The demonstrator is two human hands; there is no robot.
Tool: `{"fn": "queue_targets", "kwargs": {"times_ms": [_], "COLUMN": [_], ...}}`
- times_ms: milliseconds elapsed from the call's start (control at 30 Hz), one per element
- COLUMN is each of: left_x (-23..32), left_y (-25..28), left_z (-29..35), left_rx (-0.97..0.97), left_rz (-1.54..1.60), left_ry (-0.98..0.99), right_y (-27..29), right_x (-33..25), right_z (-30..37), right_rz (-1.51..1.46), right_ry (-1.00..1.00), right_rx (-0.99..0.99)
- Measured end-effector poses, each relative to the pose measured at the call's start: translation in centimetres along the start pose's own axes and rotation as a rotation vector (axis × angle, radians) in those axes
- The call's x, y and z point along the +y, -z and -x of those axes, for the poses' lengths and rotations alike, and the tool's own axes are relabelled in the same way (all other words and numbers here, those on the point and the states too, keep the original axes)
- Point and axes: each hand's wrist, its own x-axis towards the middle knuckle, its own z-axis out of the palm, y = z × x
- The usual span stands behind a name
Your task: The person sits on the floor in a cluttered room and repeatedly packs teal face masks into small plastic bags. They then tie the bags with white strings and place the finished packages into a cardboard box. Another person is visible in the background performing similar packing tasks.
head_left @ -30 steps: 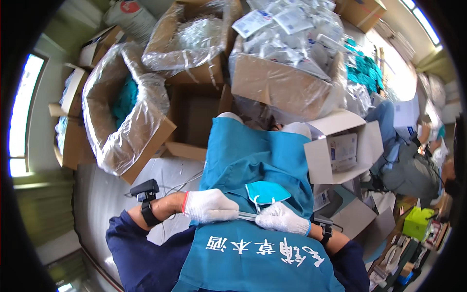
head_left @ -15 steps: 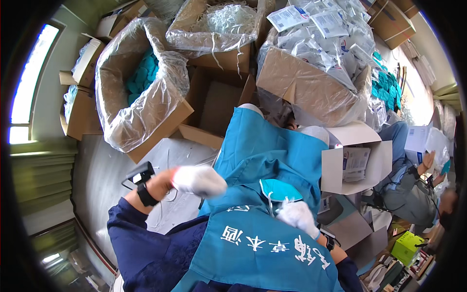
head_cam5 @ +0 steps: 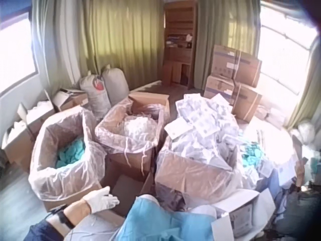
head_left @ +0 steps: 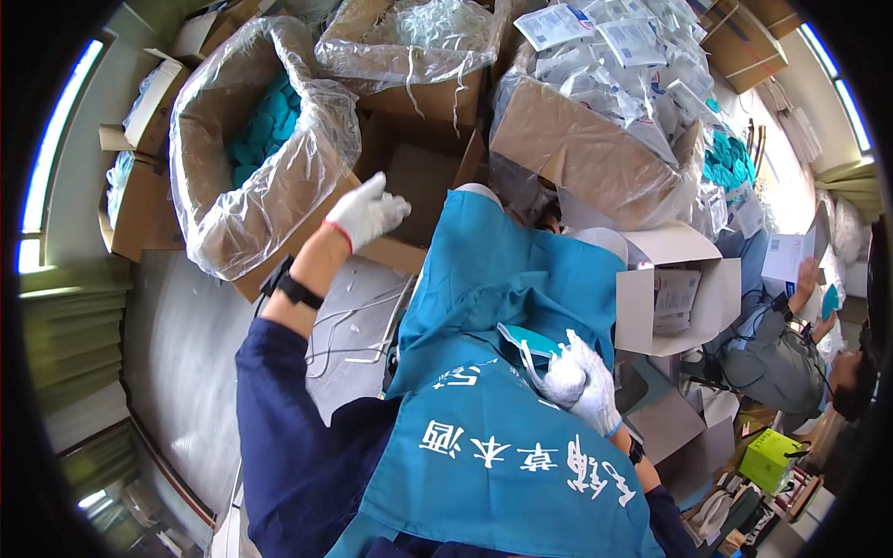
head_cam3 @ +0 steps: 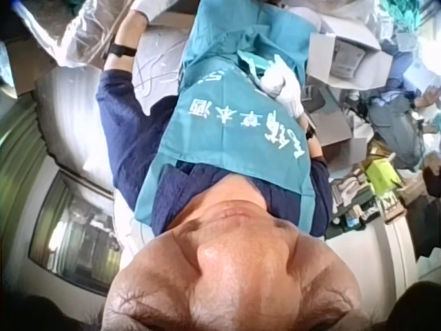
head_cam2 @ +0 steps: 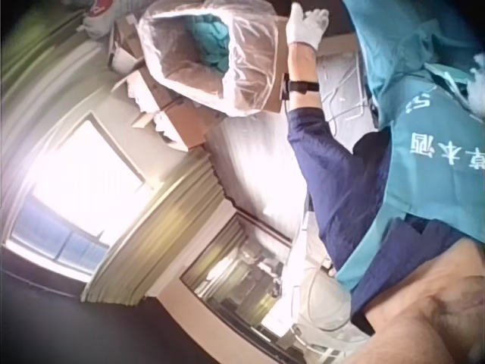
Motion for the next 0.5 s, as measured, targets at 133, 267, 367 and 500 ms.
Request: {"fn": "queue_targets", "kwargs": {"times_ms": [133, 267, 367, 500], "left_x": [0.9, -4.4, -8.6, -11.8], "left_y": [-5.2, -7.1, -10.7, -16.6], "left_z": [0.7, 1.1, 3.1, 7.8], "left_rx": [0.171, -0.016, -0.166, -0.483], "left_rz": [-0.482, -0.877, -0.877, -1.044], "left_ry": [-0.231, -0.365, -0.444, -0.716], "right_y": [-5.0, -5.5, -4.7, -4.7], "right_x": [-2.1, -4.6, -6.1, -7.8], "right_z": [1.5, 0.8, -0.4, -1.6], "right_rz": [-0.359, -0.388, -0.408, -0.408], "right_ry": [-0.045, 0.011, 0.142, 0.252], "right_rx": [0.228, -0.028, -0.213, -0.462]}}
